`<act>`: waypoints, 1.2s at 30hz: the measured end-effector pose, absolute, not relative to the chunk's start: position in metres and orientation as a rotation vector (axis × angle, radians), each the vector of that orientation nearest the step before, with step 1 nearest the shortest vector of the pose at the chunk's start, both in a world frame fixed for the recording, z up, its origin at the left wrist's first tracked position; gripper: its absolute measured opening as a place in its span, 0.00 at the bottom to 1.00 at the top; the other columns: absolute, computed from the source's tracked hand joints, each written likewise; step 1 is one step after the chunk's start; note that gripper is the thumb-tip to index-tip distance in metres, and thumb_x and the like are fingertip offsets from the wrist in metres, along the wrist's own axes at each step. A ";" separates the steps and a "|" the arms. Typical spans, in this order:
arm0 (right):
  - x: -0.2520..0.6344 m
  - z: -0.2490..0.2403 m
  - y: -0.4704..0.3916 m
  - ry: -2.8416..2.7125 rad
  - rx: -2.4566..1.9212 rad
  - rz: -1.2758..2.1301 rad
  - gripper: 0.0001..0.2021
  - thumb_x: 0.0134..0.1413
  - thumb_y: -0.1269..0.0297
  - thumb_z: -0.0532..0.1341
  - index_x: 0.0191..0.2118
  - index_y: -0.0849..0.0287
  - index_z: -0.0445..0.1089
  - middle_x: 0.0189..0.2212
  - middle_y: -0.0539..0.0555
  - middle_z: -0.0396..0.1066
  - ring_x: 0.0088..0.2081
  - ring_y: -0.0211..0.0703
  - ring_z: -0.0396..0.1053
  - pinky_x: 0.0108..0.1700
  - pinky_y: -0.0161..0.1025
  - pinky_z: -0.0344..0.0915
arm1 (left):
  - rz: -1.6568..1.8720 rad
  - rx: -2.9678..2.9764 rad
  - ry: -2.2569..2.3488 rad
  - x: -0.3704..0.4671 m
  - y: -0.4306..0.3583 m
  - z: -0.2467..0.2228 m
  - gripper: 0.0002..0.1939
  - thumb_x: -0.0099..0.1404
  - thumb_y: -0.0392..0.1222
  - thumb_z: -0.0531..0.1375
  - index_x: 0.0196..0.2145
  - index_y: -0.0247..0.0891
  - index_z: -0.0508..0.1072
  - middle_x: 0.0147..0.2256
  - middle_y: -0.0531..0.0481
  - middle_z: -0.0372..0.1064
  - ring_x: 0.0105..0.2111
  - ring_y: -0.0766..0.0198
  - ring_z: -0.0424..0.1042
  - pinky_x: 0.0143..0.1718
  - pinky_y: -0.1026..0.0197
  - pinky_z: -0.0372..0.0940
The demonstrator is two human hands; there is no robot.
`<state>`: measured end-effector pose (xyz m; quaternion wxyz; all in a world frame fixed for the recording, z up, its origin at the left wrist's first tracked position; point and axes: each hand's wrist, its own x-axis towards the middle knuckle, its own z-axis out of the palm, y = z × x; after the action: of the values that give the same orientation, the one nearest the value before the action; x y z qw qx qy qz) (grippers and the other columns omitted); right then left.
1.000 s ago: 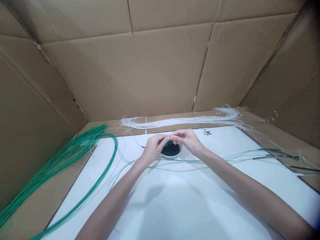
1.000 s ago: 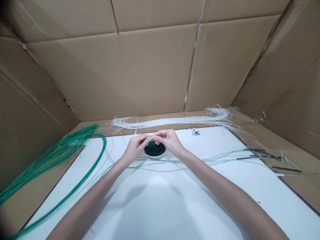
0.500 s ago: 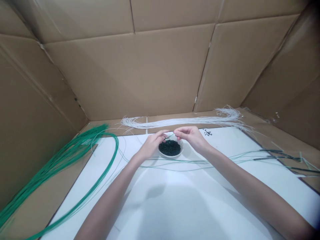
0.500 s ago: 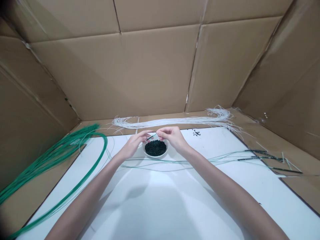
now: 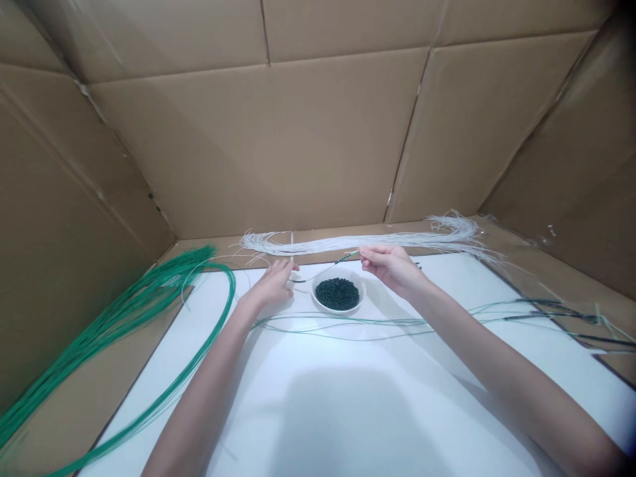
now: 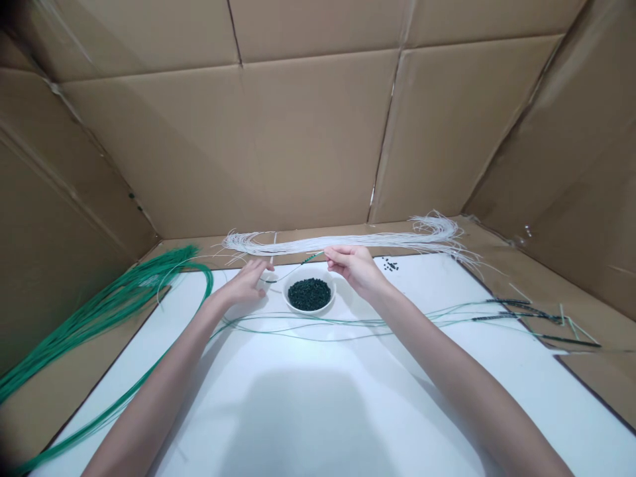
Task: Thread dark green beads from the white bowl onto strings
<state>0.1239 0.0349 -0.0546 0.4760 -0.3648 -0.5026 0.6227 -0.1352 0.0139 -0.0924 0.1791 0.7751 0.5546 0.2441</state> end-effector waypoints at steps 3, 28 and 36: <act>0.127 -0.052 0.035 -1.201 -0.891 1.527 0.13 0.28 0.61 0.69 0.24 0.62 0.71 0.21 0.49 0.64 0.21 0.30 0.59 0.29 0.34 0.62 | 0.710 2.096 1.553 -0.144 0.018 -0.095 0.08 0.47 0.36 0.56 0.28 0.40 0.72 0.32 0.47 0.70 0.41 0.54 0.65 0.49 0.55 0.54; 0.116 -0.040 0.029 -1.978 -0.958 0.642 0.17 0.54 0.56 0.50 0.34 0.59 0.73 0.37 0.55 0.72 0.42 0.45 0.66 0.46 0.42 0.59 | 0.951 2.668 1.614 -0.108 -0.018 0.046 0.11 0.62 0.43 0.50 0.33 0.39 0.71 0.28 0.52 0.53 0.30 0.67 0.59 0.32 0.65 0.57; 0.068 0.006 0.032 -1.803 -0.523 1.350 0.14 0.48 0.57 0.59 0.34 0.64 0.70 0.27 0.52 0.71 0.24 0.32 0.67 0.28 0.30 0.62 | 0.933 2.652 1.556 -0.088 -0.011 0.048 0.10 0.60 0.42 0.52 0.33 0.38 0.72 0.30 0.51 0.56 0.31 0.67 0.61 0.32 0.65 0.57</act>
<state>0.0677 0.0319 0.0061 0.4030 -0.2069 -0.7136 0.5343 -0.0875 -0.0112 0.0479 -0.0357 0.8249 0.4839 0.2901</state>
